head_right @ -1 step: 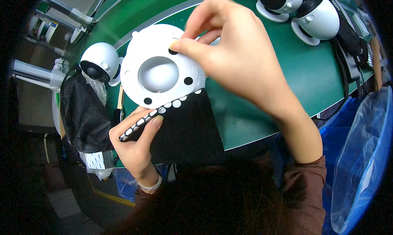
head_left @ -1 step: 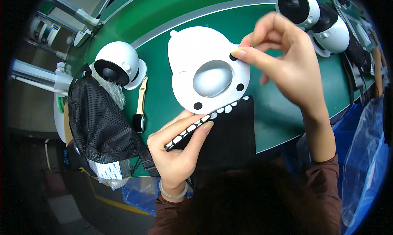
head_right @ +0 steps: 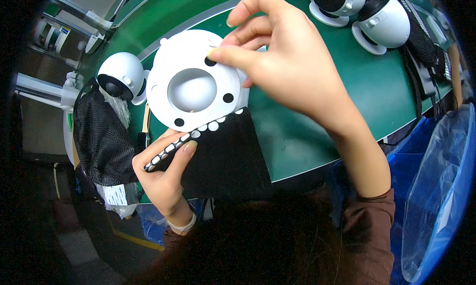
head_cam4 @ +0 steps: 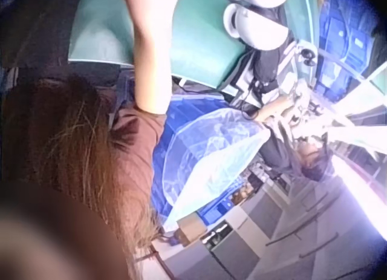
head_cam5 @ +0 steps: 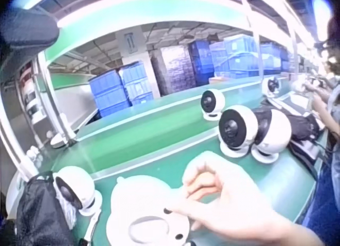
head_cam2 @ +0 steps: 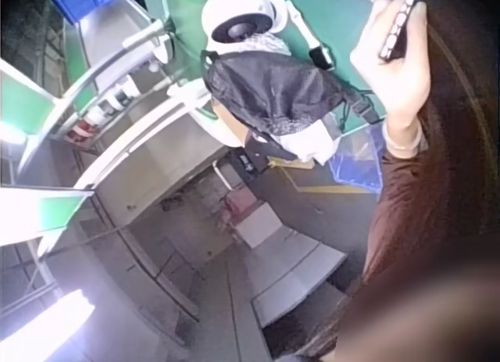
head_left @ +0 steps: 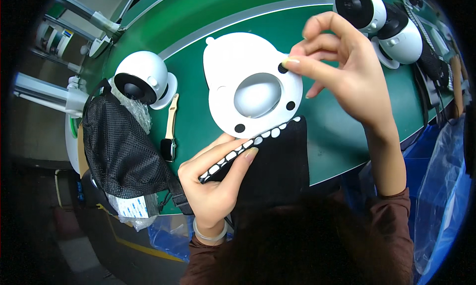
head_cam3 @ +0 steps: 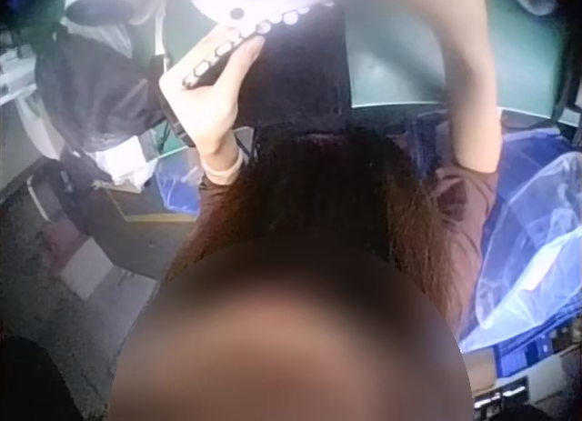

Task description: Assembling security camera components by applying rubber feet to the base of camera housings on an assembly line.

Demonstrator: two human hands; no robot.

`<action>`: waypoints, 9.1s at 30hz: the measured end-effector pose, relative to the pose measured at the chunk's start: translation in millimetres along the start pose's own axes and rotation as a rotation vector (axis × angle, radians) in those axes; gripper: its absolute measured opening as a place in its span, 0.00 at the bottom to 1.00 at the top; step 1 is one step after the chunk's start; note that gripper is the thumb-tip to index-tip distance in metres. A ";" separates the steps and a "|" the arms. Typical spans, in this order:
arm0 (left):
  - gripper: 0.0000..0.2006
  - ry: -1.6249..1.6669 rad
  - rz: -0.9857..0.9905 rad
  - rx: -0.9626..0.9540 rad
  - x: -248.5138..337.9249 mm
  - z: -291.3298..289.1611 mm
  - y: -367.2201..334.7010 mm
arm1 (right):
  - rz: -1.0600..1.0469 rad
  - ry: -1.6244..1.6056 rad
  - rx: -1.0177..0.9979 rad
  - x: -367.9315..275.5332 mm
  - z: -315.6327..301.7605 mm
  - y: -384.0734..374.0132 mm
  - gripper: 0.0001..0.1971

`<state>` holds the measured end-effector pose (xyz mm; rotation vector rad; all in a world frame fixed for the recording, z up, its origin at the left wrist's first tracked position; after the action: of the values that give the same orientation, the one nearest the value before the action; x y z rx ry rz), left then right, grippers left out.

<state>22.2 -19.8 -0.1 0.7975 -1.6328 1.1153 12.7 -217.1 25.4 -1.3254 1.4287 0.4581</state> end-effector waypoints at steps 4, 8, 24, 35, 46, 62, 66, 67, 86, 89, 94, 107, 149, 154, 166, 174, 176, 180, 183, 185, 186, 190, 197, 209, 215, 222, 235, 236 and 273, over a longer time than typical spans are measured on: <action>0.11 -0.011 0.023 -0.011 1.4 -2.1 0.4 | -0.037 -0.019 -0.171 3.9 1.1 0.1 0.09; 0.11 -0.087 0.100 -0.041 7.9 -3.0 3.5 | -0.182 0.181 -0.054 0.7 -5.0 -1.0 0.06; 0.12 -0.171 0.167 0.035 22.7 -16.1 16.9 | -0.535 0.439 -0.039 -23.8 6.7 63.4 0.10; 0.09 -0.116 0.184 -0.023 9.9 -9.4 4.2 | -0.584 0.314 0.108 -34.1 17.4 17.0 0.05; 0.10 -0.118 0.205 -0.054 12.3 -8.9 -0.6 | -0.408 0.255 0.125 -30.8 40.1 8.7 0.02; 0.10 -0.118 0.204 -0.095 12.8 -12.2 2.8 | -0.488 0.366 0.177 -34.5 45.3 11.1 0.04; 0.10 -0.084 0.229 -0.122 7.9 -11.0 -1.7 | -0.332 0.174 0.078 -22.5 32.6 -5.2 0.10; 0.10 -0.082 0.233 -0.123 6.6 -10.1 -3.6 | -0.268 0.115 0.004 -21.8 30.3 -9.8 0.14; 0.08 0.287 0.038 -0.145 -14.5 -33.6 20.7 | -0.302 0.541 -0.190 -27.9 84.6 -188.1 0.08; 0.08 0.282 -0.022 -0.084 -22.5 -43.4 26.1 | -0.672 0.740 -0.036 21.2 161.9 -216.0 0.08; 0.04 0.240 0.031 -0.144 -6.3 -35.6 13.3 | -0.922 0.938 -0.031 100.1 140.0 -257.1 0.03; 0.10 0.060 0.073 -0.204 -15.5 -38.5 20.6 | -0.690 0.778 -0.129 9.5 103.0 -175.7 0.08; 0.10 0.190 0.027 -0.095 -22.5 -41.1 25.4 | -0.476 0.890 -0.080 -134.9 57.6 18.5 0.04; 0.10 0.137 0.053 -0.067 -23.0 -44.4 29.9 | -0.948 0.989 -0.662 -11.1 135.7 -72.4 0.17; 0.09 0.164 -0.016 -0.062 -21.9 -43.6 27.8 | -0.969 0.625 -0.443 14.2 161.5 -138.2 0.13; 0.09 0.089 0.028 -0.056 -21.1 -40.2 25.9 | -0.335 0.426 -0.539 -33.5 53.9 -147.5 0.11; 0.09 0.060 0.048 -0.058 -20.6 -39.4 26.4 | -0.362 0.356 -0.554 -38.3 28.2 -135.1 0.12; 0.09 0.025 0.029 -0.053 -18.2 -39.4 26.4 | -0.259 0.406 -0.616 -54.0 11.4 -79.7 0.14; 0.10 0.021 0.035 -0.049 -19.6 -37.5 25.7 | -0.546 0.403 -0.550 -44.6 16.8 -50.7 0.14; 0.10 0.035 0.055 -0.029 -22.0 -35.4 25.5 | -0.602 0.503 -0.554 -41.2 17.4 -48.3 0.16; 0.10 0.066 0.038 -0.024 -22.9 -34.1 24.9 | -0.675 0.542 -0.532 -37.3 16.6 -48.8 0.16; 0.09 0.121 -0.064 -0.019 -24.0 -31.0 28.9 | -0.688 0.625 -0.477 -30.6 12.5 -53.2 0.14; 0.08 0.167 -0.106 -0.062 -18.8 -30.0 25.9 | -0.730 0.658 -0.450 -38.3 18.1 -38.3 0.18; 0.16 0.146 0.085 -0.002 -5.9 -25.8 26.2 | -0.057 0.035 -0.228 -25.6 14.4 80.2 0.04; 0.24 -0.547 0.419 -0.338 29.1 -1.7 18.0 | -0.170 0.062 -0.327 -28.3 11.7 80.6 0.04; 0.08 -0.247 0.250 -0.276 14.9 1.4 12.7 | -0.236 0.115 -0.329 -24.7 15.8 78.3 0.06; 0.05 0.159 -0.051 -0.123 -6.2 -13.1 22.5 | -0.394 0.525 -0.132 -32.8 -14.3 71.3 0.24; 0.05 0.126 0.001 -0.159 -2.3 -10.4 21.1 | -0.434 0.616 -0.221 -40.7 -10.5 70.2 0.27; 0.08 -0.264 0.406 -0.015 -1.6 4.5 33.1 | -0.414 0.401 -0.131 -42.9 21.8 65.8 0.08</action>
<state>-8.0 -11.9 -12.0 0.6381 -2.0872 1.3167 -44.4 -159.1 30.7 -1.8432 1.4047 0.0076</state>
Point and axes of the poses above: each hand's wrist, its own y-axis away from the middle knuckle, its own z-axis out of the palm, x = y × z, the point moved 2 cm from there along -y, towards the middle knuckle, and after that the axes turned 8 degrees about y, right-handed, at the moved point
